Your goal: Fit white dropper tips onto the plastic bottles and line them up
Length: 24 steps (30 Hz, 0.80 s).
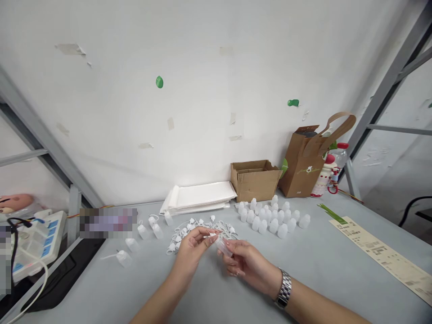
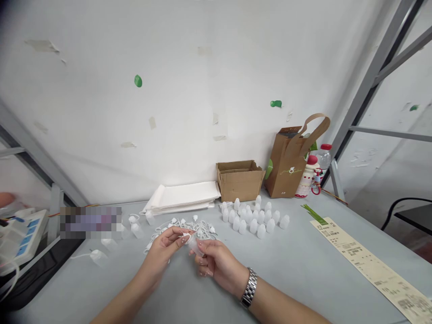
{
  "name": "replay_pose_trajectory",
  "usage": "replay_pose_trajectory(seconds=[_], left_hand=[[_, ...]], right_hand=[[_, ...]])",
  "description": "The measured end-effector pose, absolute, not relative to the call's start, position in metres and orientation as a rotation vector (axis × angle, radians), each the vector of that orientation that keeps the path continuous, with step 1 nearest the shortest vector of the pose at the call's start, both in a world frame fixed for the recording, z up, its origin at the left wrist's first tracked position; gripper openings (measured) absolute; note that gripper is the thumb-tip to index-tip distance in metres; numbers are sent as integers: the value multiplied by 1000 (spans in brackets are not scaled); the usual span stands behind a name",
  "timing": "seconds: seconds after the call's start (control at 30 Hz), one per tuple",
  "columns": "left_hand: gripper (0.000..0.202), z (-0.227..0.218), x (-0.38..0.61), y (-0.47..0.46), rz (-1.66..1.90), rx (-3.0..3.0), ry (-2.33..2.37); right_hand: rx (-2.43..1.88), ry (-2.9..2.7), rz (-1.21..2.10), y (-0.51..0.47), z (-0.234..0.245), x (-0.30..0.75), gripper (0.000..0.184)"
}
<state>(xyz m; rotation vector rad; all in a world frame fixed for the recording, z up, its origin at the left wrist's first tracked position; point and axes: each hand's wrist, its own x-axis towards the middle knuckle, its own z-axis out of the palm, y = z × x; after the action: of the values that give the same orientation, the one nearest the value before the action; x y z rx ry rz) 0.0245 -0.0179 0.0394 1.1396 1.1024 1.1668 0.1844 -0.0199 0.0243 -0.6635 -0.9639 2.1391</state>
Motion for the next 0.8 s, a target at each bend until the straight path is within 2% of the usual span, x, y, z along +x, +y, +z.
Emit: replay_pose_trajectory(seconds=[0.2,0.4,0.57,0.8], left_hand=[[21,43,25,-19,1180,1155,1059],[20,35,27,-18,1215,1271,1143],[22,34,28,-18,1263,1217,1191],[26,38,27,-18,1180,1112,1152]], right_hand=[[-571,-959,2232,-18,18,185,34],[-722,-1121,2079,-21,19,182,45],[-919,-1176,1923,-24,22,179,45],[-869,-1155,1892,-26,25,179,40]])
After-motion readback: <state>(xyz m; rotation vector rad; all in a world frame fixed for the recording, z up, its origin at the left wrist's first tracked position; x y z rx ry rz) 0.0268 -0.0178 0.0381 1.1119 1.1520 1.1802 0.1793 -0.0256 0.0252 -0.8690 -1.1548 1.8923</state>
